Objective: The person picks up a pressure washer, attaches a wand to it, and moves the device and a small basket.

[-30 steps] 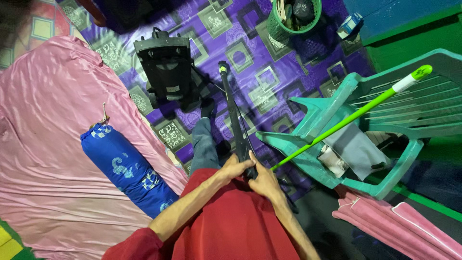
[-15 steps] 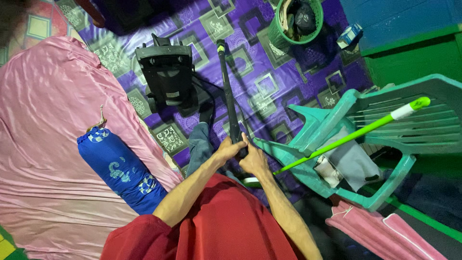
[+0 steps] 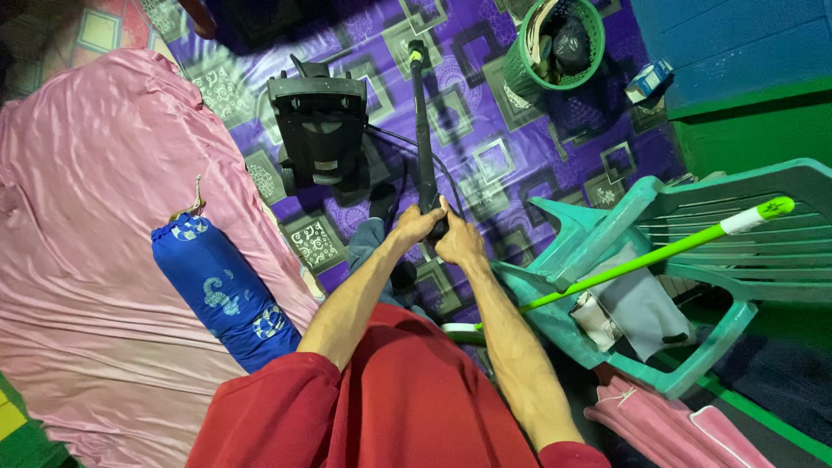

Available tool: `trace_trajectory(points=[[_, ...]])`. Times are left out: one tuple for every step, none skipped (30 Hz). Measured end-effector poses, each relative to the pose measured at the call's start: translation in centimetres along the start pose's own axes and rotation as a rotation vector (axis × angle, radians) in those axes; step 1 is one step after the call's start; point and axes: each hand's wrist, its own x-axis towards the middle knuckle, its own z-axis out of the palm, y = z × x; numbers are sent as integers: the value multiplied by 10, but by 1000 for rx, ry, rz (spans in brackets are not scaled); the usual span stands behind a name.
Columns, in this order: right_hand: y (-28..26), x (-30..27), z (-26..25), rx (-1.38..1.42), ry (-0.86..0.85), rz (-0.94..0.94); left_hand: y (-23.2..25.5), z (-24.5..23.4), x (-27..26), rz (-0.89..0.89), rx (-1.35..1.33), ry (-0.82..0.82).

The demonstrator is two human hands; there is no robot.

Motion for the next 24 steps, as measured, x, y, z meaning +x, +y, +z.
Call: trace_trajectory(points=[[0, -5, 3, 14, -3, 17, -1, -1, -5, 2, 0, -1], [0, -11, 6, 28, -7, 34, -3, -2, -13, -2, 0, -37], [2, -19, 9, 27, -4, 37, -6, -1, -22, -7, 1, -75], [4, -29, 11, 43, -7, 34, -9, 1, -31, -5, 2, -78], [5, -40, 14, 58, -11, 31, -13, 2, -43, -15, -25, -104], [8, -52, 15, 57, -8, 32, -18, 4, -54, -25, -51, -129], [12, -63, 16, 74, -4, 3, -24, 8, -65, -23, -51, -131], [15, -75, 17, 91, 0, -27, -31, 12, -76, -21, 13, -123], [18, -88, 18, 89, 1, -25, -38, 16, -87, -20, 76, -117], [20, -102, 18, 66, -51, 21, -46, 20, -97, -19, 75, -119], [22, -114, 18, 43, -106, 63, -53, 23, -106, -7, 138, -123], [25, -127, 19, 41, -106, 61, -60, 27, -115, 6, 202, -127], [29, -139, 19, 49, -119, 73, -66, 30, -126, 4, 200, -126], [31, -150, 20, 56, -132, 85, -70, 35, -138, -11, 206, -139], [33, -162, 21, 55, -135, 84, -73, 37, -150, -27, 213, -153], [35, -172, 23, 74, -111, 54, -75, 38, -160, -29, 212, -152], [36, -178, 23, 94, -86, 26, -75, 38, -169, -28, 212, -176], [35, -182, 23, 94, -87, 27, -74, 37, -176, -28, 212, -200], [34, -187, 23, 101, -98, 44, -72, 36, -180, -29, 211, -200], [31, -190, 24, 109, -109, 62, -70, 34, -184, -72, 198, -214], [28, -188, 24, 109, -108, 62, -69, 33, -185, -115, 185, -229], [26, -186, 25, 126, -106, 69, -69, 32, -184, -115, 185, -228], [24, -182, 26, 142, -102, 74, -69, 30, -180, -84, 159, -207], [23, -176, 27, 142, -101, 72, -70, 29, -174, -53, 133, -186]])
